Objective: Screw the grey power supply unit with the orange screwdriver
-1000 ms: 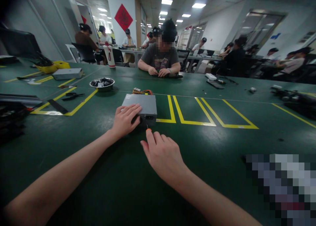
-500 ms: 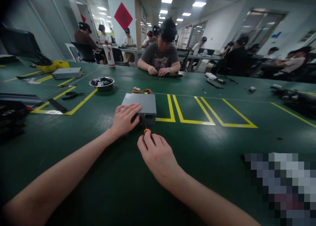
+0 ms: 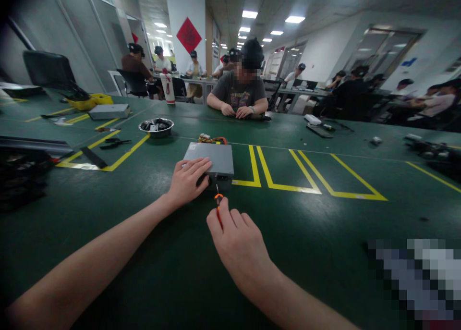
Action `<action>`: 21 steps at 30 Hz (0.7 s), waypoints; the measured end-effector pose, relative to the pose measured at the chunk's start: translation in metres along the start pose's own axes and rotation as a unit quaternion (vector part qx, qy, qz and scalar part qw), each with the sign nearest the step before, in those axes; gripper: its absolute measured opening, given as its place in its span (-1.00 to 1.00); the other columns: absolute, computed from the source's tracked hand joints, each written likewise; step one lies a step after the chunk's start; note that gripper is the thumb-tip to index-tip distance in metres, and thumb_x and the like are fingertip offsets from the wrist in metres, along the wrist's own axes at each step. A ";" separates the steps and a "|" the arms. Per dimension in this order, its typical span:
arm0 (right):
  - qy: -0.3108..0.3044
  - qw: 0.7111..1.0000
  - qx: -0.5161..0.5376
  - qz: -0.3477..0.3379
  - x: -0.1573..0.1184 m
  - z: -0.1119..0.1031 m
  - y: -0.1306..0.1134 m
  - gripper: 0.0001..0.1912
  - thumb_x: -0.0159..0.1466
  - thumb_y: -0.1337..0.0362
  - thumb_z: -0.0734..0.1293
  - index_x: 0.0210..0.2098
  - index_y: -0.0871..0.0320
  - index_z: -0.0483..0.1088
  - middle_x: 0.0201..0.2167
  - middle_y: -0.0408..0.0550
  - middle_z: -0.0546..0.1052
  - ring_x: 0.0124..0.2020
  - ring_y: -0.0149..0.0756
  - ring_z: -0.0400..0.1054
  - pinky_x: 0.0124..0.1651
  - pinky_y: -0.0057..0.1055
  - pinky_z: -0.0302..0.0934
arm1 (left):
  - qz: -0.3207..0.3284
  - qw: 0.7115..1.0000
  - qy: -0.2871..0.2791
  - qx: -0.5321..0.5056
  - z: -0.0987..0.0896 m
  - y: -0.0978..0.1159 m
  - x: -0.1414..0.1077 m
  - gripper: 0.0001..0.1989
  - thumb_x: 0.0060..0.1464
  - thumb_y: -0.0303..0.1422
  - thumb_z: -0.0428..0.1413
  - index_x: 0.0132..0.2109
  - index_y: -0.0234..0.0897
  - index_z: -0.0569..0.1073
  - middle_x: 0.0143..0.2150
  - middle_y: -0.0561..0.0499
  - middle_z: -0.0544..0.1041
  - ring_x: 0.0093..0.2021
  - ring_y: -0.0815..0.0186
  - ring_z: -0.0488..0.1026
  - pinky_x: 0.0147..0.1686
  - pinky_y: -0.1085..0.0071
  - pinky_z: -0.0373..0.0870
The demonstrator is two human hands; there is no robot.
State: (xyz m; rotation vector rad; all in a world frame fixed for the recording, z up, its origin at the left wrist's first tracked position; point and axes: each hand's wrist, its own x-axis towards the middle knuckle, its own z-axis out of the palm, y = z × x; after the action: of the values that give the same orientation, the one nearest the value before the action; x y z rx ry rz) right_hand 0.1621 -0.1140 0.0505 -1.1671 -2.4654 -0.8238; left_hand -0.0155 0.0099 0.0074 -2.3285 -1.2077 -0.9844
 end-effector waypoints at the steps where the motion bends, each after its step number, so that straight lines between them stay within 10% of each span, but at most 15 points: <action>1: 0.005 1.000 0.005 -0.004 0.000 0.000 0.000 -0.68 0.17 0.58 0.07 -0.22 0.24 0.36 -0.19 0.16 0.47 -0.42 -0.34 0.35 -0.41 -0.43 0.17 | -0.001 1.000 -0.003 0.000 0.000 0.000 0.000 -0.64 0.15 -0.35 -0.08 0.09 -0.22 0.30 0.13 -0.03 0.35 0.12 0.22 0.27 0.06 0.17 0.11; 21: 0.058 0.995 0.081 -0.001 0.004 0.003 0.008 -0.74 0.26 0.42 0.10 -0.19 0.29 0.38 -0.22 0.11 0.47 -0.25 -0.28 0.35 -0.25 -0.37 0.24 | 0.001 1.000 0.016 0.000 -0.002 0.003 -0.004 -0.63 0.11 -0.35 -0.04 0.08 -0.20 0.33 0.10 -0.03 0.38 0.10 0.21 0.30 -0.03 0.22 0.22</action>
State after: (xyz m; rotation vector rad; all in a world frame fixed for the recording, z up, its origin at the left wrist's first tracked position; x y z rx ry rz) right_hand 0.1661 -0.1058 0.0532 -1.0311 -2.3892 -0.6589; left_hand -0.0158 0.0051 0.0061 -2.3034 -1.1926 -1.0169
